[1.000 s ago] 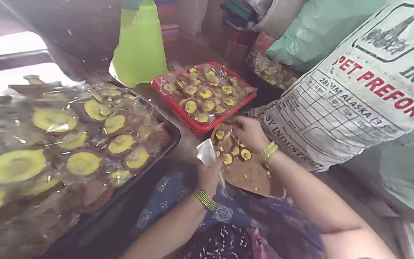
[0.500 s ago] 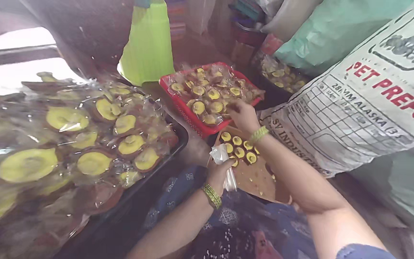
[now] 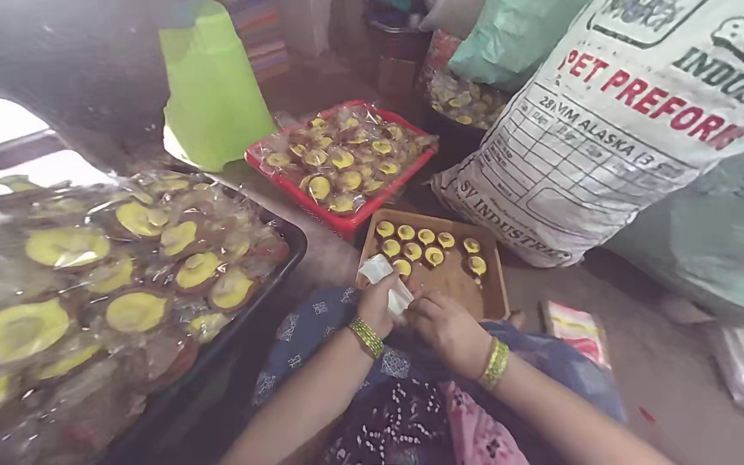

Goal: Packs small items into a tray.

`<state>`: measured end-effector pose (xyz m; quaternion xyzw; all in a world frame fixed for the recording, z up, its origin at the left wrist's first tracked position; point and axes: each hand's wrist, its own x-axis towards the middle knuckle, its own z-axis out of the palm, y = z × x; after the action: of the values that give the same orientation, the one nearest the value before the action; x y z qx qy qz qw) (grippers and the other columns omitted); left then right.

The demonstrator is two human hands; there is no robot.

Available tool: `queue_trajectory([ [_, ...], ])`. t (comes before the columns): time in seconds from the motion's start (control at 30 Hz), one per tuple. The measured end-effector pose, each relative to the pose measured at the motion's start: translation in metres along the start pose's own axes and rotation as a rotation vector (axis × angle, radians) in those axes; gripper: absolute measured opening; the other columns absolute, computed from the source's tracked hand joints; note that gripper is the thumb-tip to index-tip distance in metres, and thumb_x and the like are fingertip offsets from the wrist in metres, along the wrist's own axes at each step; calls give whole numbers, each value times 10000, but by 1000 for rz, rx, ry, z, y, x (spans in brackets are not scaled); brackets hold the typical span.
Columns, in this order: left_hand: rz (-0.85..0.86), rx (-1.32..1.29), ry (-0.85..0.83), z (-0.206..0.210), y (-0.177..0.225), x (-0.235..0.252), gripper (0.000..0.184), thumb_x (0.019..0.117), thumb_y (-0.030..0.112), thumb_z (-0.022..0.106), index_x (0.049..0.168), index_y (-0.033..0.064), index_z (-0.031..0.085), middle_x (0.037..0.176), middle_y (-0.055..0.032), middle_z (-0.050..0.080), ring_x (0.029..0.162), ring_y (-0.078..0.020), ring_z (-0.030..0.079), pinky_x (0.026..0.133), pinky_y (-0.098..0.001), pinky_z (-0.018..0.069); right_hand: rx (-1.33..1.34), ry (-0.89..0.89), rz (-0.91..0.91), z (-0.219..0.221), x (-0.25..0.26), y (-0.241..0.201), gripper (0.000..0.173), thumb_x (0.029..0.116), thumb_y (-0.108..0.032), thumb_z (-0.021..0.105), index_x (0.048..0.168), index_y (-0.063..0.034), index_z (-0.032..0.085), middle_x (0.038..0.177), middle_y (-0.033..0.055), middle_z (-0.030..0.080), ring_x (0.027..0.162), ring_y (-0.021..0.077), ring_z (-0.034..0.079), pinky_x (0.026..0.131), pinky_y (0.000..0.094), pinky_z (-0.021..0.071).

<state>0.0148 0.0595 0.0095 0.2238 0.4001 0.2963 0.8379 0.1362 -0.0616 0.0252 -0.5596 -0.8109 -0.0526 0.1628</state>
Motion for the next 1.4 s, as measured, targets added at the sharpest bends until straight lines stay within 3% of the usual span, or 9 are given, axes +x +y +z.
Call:
queue_trajectory([
  [0.1, 52, 95, -2, -1, -11, 1, 320, 1037, 202, 609, 1263, -19, 559, 924, -132, 690, 815, -216, 709, 754, -375, 622, 328, 76, 282, 3, -7, -1, 135, 957, -185, 676, 972, -106, 784, 1041, 62, 746, 1021, 173, 699, 934, 340, 577],
  [0.27, 78, 178, -106, -4, -21, 3, 203, 1054, 186, 546, 1155, 11, 565, 816, -82, 619, 675, -176, 636, 611, -339, 584, 1101, 93, 814, -9, -5, 10, 171, 806, -157, 866, 871, -57, 744, 821, -9, 739, 734, 54, 672, 719, 271, 579],
  [0.43, 77, 216, -382, -12, -20, 0, 309, 972, 164, 643, 1230, 67, 502, 882, -38, 664, 759, -145, 673, 718, -330, 611, 1516, 180, 1014, -12, -9, 25, 168, 913, -170, 776, 899, -57, 653, 781, -1, 643, 666, 72, 569, 627, 240, 490],
  [0.57, 90, 344, -405, -8, -22, -3, 489, 746, -81, 787, 1150, 30, 535, 916, -85, 684, 786, -183, 675, 718, -355, 598, 1546, 207, 1021, -15, -9, 28, 182, 945, -178, 745, 909, -53, 618, 778, 8, 631, 681, 86, 587, 650, 247, 514],
  [0.8, 174, 235, 89, -9, -20, 16, 410, 948, 42, 676, 1327, -16, 532, 951, -162, 669, 724, -218, 663, 621, -357, 590, 1574, 542, 1102, -29, -5, 37, 184, 921, -82, 754, 884, -39, 579, 762, 40, 633, 660, 100, 601, 671, 262, 546],
  [0.93, 562, 431, 145, -5, -21, 8, 385, 934, 99, 739, 1255, -44, 580, 932, -108, 673, 710, -145, 645, 650, -298, 579, 1454, 562, 1181, -29, -6, 45, 252, 892, -98, 793, 859, -38, 551, 727, 46, 615, 623, 101, 577, 619, 251, 520],
  [1.07, 914, 754, -116, -5, -29, -11, 564, 709, 148, 933, 1120, -90, 629, 957, -86, 731, 869, -143, 718, 839, -330, 628, 1376, 441, 1187, -12, -6, 33, 275, 864, -164, 834, 853, -42, 587, 693, 16, 593, 590, 89, 548, 584, 248, 494],
  [1.17, 870, 883, -188, -8, -40, -13, 688, 646, 260, 974, 1159, -66, 650, 1054, -79, 739, 982, -107, 709, 930, -300, 597, 1370, 376, 1149, -5, -3, 23, 290, 867, -157, 825, 851, -47, 557, 711, 24, 612, 584, 88, 560, 580, 252, 508],
  [1.4, 684, 959, -151, -9, -29, -5, 503, 778, 169, 869, 1171, -56, 649, 1036, -82, 740, 961, -99, 712, 923, -296, 594, 1139, 244, 1091, -11, -7, 38, 312, 820, -241, 869, 860, -53, 623, 731, 1, 606, 631, 82, 565, 628, 263, 506],
])
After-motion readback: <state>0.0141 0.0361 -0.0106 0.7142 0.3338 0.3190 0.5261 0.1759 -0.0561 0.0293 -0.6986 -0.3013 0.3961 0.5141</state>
